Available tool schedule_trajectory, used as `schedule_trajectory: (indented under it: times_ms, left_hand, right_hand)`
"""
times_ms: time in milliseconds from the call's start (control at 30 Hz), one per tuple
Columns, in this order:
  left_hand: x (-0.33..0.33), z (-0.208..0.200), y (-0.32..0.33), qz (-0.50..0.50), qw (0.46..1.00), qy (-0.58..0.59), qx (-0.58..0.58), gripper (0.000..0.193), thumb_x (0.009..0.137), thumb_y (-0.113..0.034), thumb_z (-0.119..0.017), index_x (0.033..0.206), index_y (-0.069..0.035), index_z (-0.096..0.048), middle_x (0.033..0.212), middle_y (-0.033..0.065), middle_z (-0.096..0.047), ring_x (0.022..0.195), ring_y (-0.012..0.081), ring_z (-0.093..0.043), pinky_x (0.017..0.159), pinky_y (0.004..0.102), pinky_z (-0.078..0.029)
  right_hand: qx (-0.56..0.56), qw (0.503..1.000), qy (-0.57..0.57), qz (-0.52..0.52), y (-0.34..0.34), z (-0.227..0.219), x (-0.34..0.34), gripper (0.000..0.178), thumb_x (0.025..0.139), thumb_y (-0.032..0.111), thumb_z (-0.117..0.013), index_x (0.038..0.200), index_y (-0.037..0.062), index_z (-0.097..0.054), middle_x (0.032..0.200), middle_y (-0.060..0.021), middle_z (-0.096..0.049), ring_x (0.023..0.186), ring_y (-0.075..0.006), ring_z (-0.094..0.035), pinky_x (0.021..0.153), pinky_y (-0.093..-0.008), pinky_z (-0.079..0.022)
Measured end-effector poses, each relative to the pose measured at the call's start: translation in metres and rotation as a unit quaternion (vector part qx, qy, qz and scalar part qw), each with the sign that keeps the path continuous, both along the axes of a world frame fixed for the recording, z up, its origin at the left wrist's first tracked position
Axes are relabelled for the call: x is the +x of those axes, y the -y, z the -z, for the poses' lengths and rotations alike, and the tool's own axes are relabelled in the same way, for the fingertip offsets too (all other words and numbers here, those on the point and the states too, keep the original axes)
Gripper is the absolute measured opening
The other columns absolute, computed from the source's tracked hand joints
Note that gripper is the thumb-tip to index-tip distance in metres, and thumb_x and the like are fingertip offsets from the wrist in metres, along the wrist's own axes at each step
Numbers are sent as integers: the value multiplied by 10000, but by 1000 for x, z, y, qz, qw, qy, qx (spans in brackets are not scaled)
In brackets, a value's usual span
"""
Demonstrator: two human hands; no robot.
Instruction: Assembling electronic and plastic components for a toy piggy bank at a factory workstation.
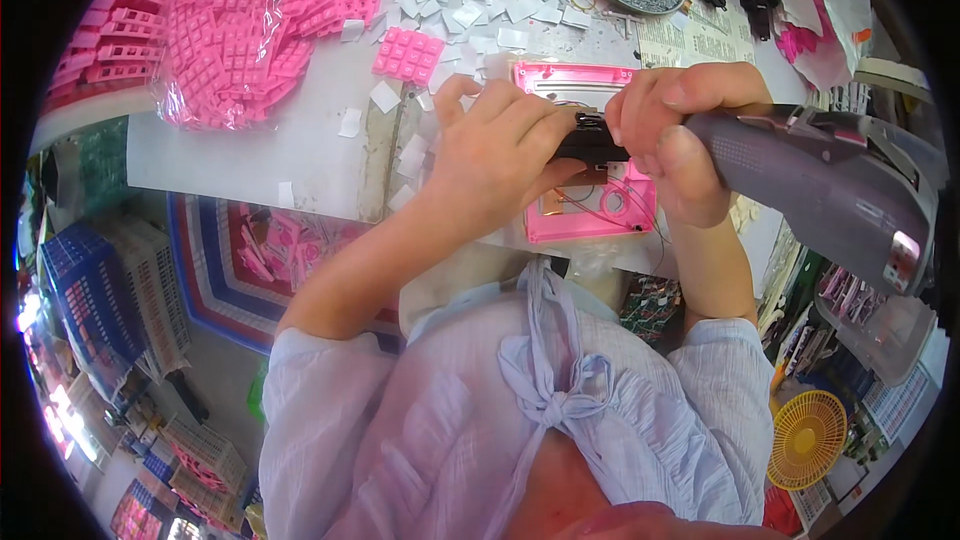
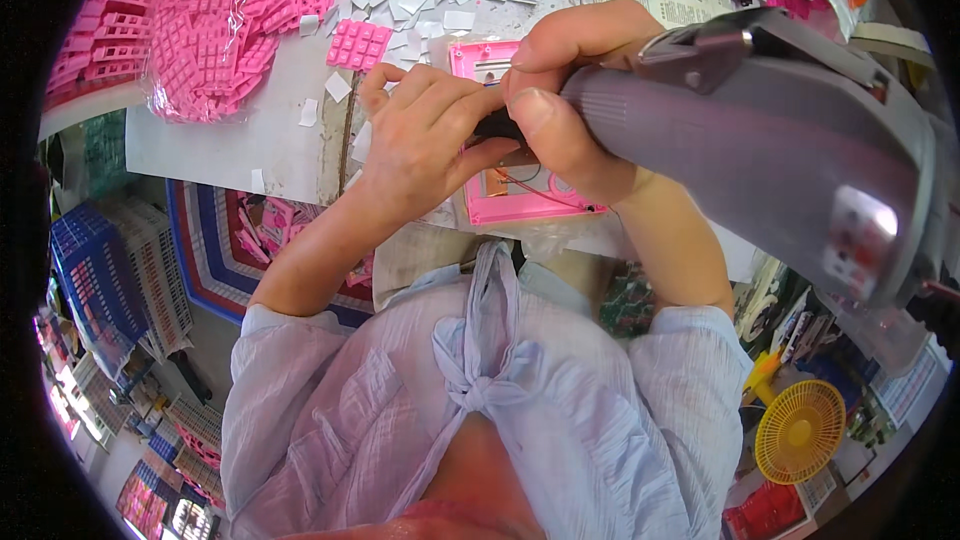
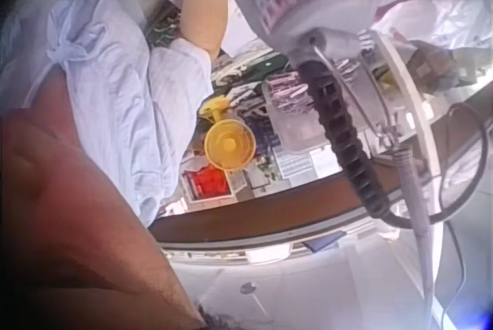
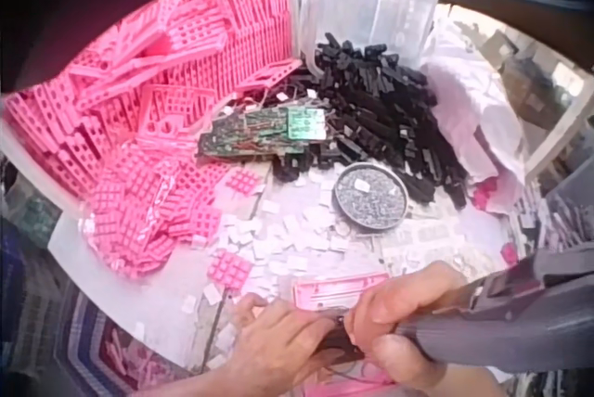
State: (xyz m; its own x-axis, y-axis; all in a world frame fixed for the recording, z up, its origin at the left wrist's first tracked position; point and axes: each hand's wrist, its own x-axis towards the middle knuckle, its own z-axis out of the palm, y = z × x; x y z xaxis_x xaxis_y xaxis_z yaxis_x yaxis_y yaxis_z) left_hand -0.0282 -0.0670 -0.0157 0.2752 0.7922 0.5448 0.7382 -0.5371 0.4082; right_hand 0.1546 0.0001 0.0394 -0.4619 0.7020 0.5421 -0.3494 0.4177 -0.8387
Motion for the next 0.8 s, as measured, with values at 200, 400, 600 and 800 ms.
schedule_trajectory:
  times_ms: [200,400,600,800]
  left_hand:
    - [-1,1,-1,10,1000,-13,6,416,688,-331,-827,1025,-135,-682,955,-40,-638,901,161,-585,914,459,-295]
    - [-5,4,-1,23,1000,10,-8,404,697,-325,-813,1035,-146,-681,961,-42,-633,926,166,-575,937,486,-293]
    - [-1,2,0,23,1000,21,2,397,733,-332,-816,1028,-113,-666,1016,-4,-655,933,199,-602,923,462,-299]
    - [-11,9,3,1,991,95,-99,548,767,-378,-820,1187,-93,-613,1094,9,-675,1023,218,-589,988,471,-284]
  right_hand:
    - [63,995,77,15,2,3,-3,216,926,65,-614,1079,27,-467,660,-51,-513,553,-139,-469,545,-338,-459]
    - [91,980,175,-20,-5,-1,-5,194,914,68,-641,1030,12,-497,683,-71,-542,560,-150,-485,559,-344,-477]
    - [-42,994,74,-70,-16,2,-3,666,813,204,-803,1373,24,-489,946,-84,-645,802,-209,-595,757,-365,-502]
    - [201,862,463,51,-4,18,52,667,691,154,-854,1316,87,-631,1127,-120,-656,985,-301,-652,816,-369,-540]
